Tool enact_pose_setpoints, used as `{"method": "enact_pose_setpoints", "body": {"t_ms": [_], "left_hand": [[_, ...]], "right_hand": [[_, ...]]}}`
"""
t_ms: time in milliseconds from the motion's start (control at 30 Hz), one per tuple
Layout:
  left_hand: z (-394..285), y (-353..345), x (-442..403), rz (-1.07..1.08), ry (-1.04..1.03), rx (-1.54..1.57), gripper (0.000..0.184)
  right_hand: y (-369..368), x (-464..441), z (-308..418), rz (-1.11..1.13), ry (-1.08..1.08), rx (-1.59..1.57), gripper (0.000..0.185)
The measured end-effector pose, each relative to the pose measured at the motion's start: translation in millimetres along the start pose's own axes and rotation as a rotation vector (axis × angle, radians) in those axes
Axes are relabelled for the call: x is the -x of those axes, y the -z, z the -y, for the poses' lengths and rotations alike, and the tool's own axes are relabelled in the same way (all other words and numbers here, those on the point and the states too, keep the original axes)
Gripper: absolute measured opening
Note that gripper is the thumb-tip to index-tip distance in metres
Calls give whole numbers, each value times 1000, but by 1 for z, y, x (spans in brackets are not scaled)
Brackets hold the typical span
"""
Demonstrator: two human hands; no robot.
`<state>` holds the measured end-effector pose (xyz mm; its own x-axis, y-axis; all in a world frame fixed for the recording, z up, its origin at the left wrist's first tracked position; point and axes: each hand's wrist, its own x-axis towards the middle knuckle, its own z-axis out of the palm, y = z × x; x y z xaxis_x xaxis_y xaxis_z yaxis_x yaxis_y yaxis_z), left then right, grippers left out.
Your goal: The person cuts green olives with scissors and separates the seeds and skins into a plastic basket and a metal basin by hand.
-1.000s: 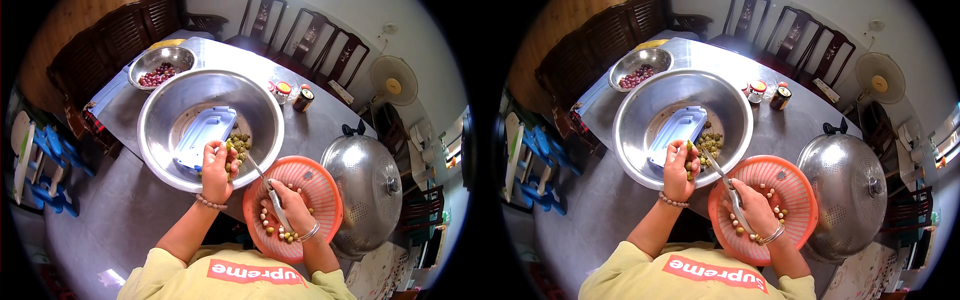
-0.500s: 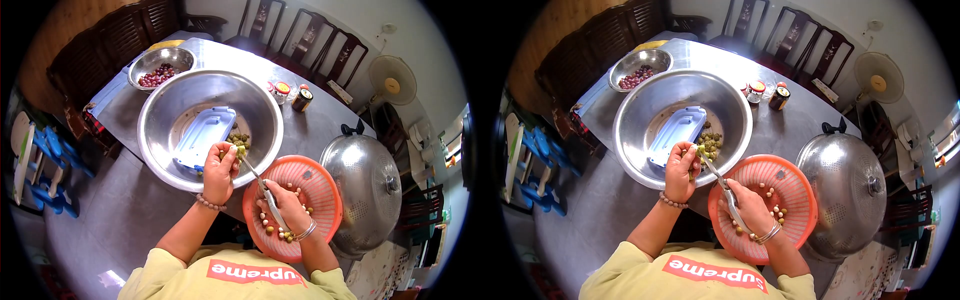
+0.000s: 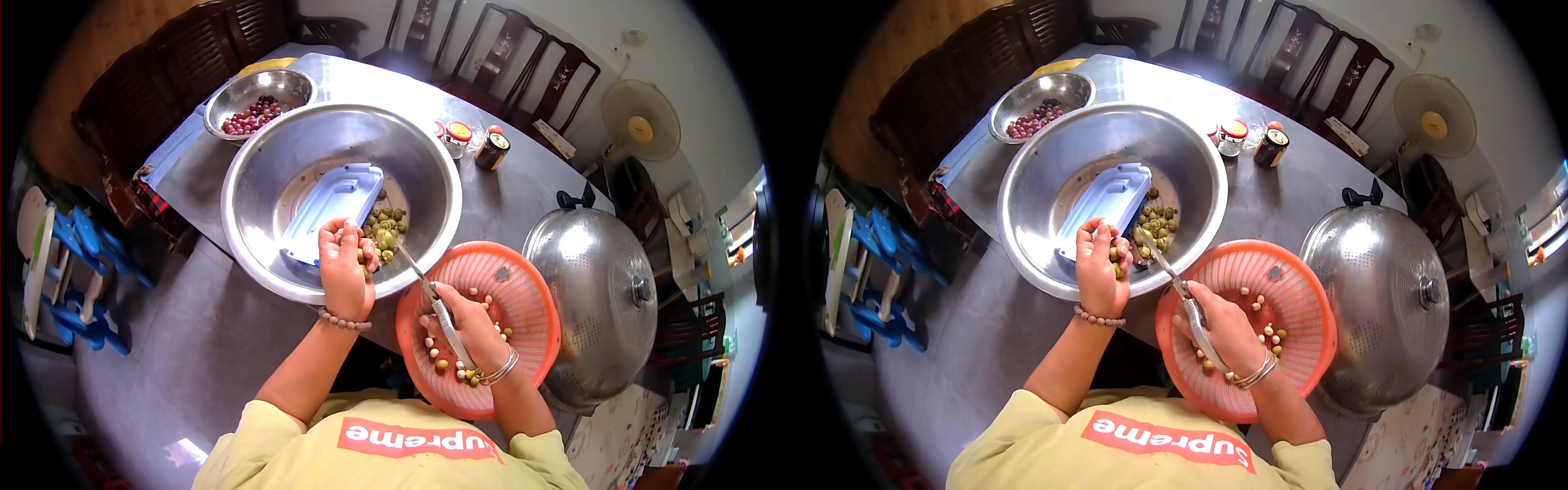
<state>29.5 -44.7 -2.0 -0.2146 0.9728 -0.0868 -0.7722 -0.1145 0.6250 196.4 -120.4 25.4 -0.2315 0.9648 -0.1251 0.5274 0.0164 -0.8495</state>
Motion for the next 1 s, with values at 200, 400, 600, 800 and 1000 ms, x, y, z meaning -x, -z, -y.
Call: {"method": "enact_pose_setpoints", "body": {"t_ms": [200, 400, 600, 800, 1000], "left_hand": [[-3, -2, 2, 87, 42, -33, 12], [-1, 4, 0, 1000, -291, -859, 17], [-3, -6, 2, 1082, -294, -944, 25], [-9, -3, 0, 429, 323, -525, 27], [-4, -1, -3, 329, 323, -334, 22]], "right_hand": [[5, 2, 11, -87, -64, -169, 37], [21, -1, -2, -326, 110, -123, 32], [26, 2, -2, -300, 51, -201, 36], [14, 1, -5, -280, 97, -193, 38], [9, 2, -3, -198, 91, -99, 42]]}}
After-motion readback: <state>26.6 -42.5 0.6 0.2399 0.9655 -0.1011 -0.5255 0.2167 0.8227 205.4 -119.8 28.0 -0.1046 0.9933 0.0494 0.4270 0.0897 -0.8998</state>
